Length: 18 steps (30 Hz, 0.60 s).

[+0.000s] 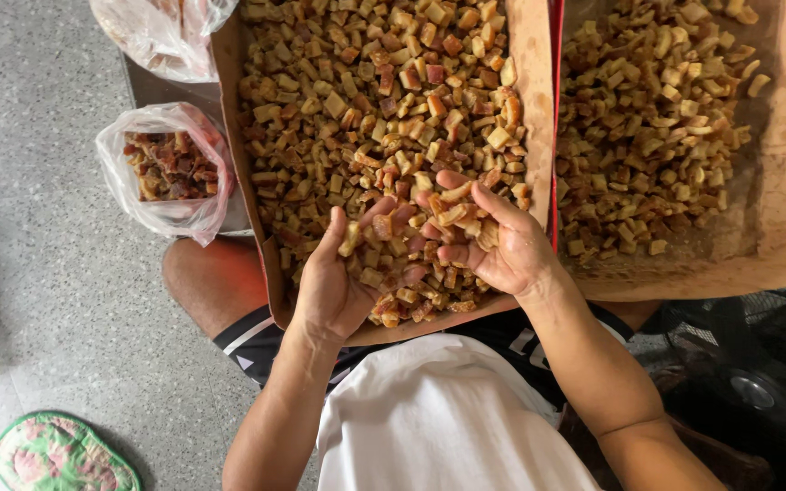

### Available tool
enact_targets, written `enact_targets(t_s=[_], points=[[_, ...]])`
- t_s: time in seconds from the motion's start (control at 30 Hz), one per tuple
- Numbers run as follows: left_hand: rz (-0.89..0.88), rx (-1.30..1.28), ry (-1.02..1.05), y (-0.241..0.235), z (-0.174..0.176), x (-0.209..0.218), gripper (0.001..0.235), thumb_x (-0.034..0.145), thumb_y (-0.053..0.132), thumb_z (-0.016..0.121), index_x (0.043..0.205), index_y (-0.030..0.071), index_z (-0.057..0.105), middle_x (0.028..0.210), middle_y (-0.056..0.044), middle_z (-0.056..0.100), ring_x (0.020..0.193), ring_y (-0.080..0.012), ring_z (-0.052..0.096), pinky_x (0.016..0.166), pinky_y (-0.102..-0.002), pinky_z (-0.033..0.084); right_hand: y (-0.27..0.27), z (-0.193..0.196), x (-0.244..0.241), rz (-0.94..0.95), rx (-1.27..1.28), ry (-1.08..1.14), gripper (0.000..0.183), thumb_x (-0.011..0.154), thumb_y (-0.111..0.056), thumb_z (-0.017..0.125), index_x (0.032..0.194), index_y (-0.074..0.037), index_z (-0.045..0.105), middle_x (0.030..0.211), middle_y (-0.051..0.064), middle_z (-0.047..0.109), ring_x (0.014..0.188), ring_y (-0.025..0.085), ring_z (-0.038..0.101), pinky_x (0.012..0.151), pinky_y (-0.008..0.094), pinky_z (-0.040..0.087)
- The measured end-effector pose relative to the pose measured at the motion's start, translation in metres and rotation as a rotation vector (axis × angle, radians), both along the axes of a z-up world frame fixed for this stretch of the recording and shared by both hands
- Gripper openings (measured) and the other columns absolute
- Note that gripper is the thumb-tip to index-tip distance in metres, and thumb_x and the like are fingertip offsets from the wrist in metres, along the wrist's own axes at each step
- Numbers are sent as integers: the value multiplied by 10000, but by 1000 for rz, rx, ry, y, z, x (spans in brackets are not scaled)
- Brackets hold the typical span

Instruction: The person sits on the floor and sorts small, cubed pieces of food from a large cardboard box into a plastic bag. They use both hands to scoop, sift, and transfer the food items.

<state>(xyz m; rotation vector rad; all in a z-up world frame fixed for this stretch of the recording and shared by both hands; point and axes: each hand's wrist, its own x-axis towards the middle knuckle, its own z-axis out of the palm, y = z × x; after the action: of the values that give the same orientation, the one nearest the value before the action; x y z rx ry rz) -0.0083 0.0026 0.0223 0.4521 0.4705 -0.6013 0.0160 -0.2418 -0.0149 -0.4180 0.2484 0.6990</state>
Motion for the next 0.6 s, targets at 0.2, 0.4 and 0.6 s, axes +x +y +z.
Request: enact_targets(t_s=[0.2,0.4,0.6], points=[[-21,-2,-5,3,3,1,621,1074,471,298,1568,110,404,1509,-133,538,1287,-309,595,1022,-588,511,6,14,-3,-20,24,102,433,1127,-369,472,1430,-69,549,1394,218,591,1319,387,616,1144,596,500],[39,-53,11,0,-4,1,598,1104,440,312,1545,56,436,1492,-147,544,1321,-316,583,1110,-553,474,9,27,0,-17,-54,63,436,1094,-320,482,1454,-83,553,1517,181,587,1286,293,607,1097,545,511],[95,167,-37,-4,-5,0,537,1106,375,351,1497,21,456,1504,-171,561,1340,-359,581,1121,-522,486,14,13,-1,-19,-278,-58,420,1084,-266,516,1476,-118,514,1380,162,635,1152,270,656,976,479,592]])
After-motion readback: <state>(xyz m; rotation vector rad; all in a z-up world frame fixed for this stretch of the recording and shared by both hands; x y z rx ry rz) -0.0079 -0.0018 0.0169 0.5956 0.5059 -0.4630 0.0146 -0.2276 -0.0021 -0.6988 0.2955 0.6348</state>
